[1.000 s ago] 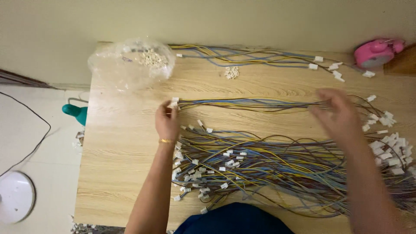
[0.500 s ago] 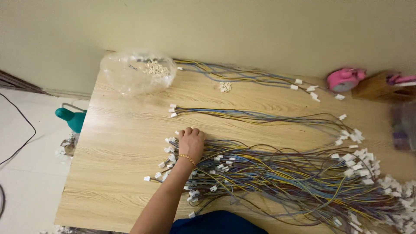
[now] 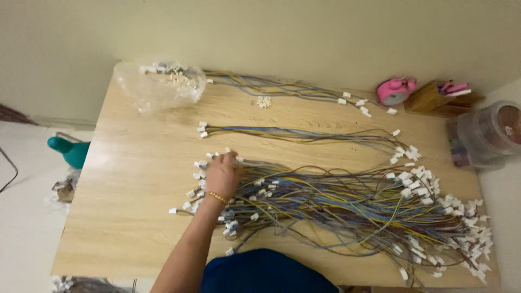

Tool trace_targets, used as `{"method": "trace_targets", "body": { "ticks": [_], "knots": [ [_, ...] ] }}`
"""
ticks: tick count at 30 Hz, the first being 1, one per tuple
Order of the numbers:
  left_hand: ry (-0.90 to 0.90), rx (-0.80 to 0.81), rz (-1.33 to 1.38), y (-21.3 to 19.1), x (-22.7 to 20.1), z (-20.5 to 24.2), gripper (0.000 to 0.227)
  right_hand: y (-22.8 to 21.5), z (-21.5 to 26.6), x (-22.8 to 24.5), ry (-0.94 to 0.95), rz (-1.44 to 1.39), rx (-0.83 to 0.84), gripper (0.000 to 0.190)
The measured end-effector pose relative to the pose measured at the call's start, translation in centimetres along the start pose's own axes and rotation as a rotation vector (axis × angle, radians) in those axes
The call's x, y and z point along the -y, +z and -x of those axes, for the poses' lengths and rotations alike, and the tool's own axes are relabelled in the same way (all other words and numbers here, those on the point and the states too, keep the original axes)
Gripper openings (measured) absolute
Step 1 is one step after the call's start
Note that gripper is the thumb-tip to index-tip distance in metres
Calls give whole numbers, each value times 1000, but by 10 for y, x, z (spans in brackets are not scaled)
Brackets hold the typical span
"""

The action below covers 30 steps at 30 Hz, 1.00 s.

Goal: Assembling and organizing wire harnesses by attaching plastic connectors to the ends of bundles of wires.

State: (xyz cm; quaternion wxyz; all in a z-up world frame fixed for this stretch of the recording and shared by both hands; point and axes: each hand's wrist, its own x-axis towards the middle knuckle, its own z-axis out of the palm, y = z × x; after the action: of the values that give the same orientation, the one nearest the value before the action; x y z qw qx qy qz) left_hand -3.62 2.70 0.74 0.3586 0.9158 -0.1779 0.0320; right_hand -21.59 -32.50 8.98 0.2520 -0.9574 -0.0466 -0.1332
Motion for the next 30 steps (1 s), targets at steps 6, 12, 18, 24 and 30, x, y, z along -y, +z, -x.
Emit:
{"method": "trace_targets", "body": {
  "ticks": [6, 12, 18, 24, 30],
  "knots": [
    [-65, 94, -295, -35, 13, 41, 32, -147, 24, 242, 18, -110, 40, 53],
    [-161, 397, -417, -46, 1, 58, 40, -140, 24, 226, -20, -197, 52, 54],
    [-92, 404, -413, -50, -7, 54, 29, -109, 14, 195, -8, -252, 59, 54],
    [19, 197, 107, -125, -79, 54, 16, -26, -37, 198, 17, -339, 55, 54],
    [52, 210, 607, -166, -118, 66, 12, 51, -17, 135, 387, -152, 472, 52]
  ]
}}
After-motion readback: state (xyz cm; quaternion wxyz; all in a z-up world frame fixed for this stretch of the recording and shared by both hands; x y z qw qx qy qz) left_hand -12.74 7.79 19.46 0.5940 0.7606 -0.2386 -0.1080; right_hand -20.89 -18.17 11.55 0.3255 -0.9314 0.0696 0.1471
